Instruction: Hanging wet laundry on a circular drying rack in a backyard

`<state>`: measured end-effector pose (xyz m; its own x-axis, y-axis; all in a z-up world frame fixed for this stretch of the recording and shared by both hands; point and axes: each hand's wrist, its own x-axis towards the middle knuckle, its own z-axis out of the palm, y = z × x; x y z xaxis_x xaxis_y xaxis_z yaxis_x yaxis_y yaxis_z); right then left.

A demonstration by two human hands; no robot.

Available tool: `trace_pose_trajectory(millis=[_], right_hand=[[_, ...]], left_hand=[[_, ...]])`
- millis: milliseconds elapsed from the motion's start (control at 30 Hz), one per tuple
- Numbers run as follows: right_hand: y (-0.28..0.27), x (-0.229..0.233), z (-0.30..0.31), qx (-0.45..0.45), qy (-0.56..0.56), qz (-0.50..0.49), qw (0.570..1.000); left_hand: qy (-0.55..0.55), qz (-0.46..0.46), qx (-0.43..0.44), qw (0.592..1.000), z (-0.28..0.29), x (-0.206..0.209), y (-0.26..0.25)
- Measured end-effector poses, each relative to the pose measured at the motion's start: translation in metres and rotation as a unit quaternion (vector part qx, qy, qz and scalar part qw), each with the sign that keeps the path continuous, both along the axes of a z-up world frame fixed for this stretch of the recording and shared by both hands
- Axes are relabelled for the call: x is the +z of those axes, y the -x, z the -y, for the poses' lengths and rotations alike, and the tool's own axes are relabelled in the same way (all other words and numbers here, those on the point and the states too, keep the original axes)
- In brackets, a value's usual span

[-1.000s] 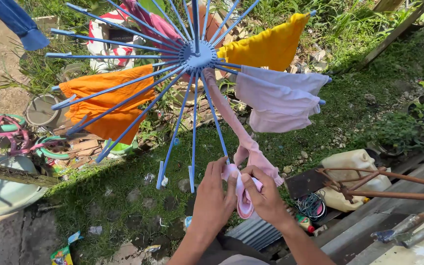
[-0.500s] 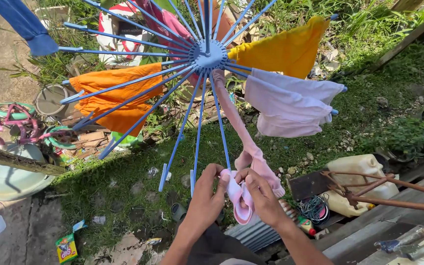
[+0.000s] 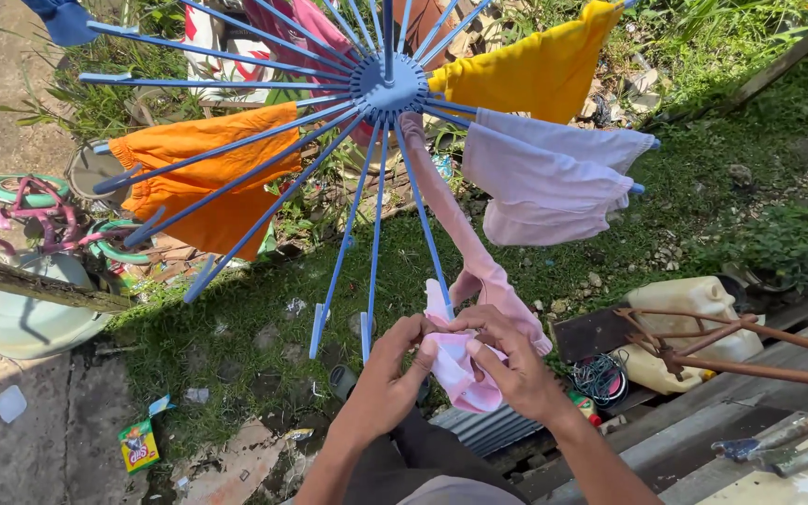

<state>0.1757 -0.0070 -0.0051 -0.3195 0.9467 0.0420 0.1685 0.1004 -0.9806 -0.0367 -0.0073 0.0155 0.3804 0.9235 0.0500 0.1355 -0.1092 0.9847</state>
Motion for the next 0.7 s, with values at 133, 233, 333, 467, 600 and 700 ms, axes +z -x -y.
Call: trace_pose_trajectory(millis=[133, 233, 333, 467, 600, 700], right_hand=[[-0.010, -0.004, 0.005, 0.009, 0.001, -0.029, 1.000], [-0.021, -0.006, 0.008, -0.003, 0.055, -0.018, 0.998], [-0.031, -0.005, 0.005, 0.014, 0.006, 0.027, 1.000], [-0.039, -0.004, 0.003, 0.065, 0.053, 0.022, 0.996], [-0.042, -0.007, -0.005, 0.078, 0.033, 0.009, 0.996], [-0.037, 0.000, -0.011, 0.056, 0.010, 0.019, 0.998]], left_hand=[[0.001, -0.004, -0.025, 1.000, 0.001, -0.001, -0.003], [0.002, 0.000, -0.037, 0.999, 0.000, 0.004, -0.006], [0.012, 0.007, -0.041, 0.999, -0.004, 0.006, -0.006], [-0.011, -0.049, -0.038, 0.998, -0.007, 0.001, -0.008], [-0.036, -0.076, -0.037, 0.996, -0.010, -0.011, -0.008], [-0.044, -0.082, -0.024, 0.995, -0.009, -0.017, -0.007]])
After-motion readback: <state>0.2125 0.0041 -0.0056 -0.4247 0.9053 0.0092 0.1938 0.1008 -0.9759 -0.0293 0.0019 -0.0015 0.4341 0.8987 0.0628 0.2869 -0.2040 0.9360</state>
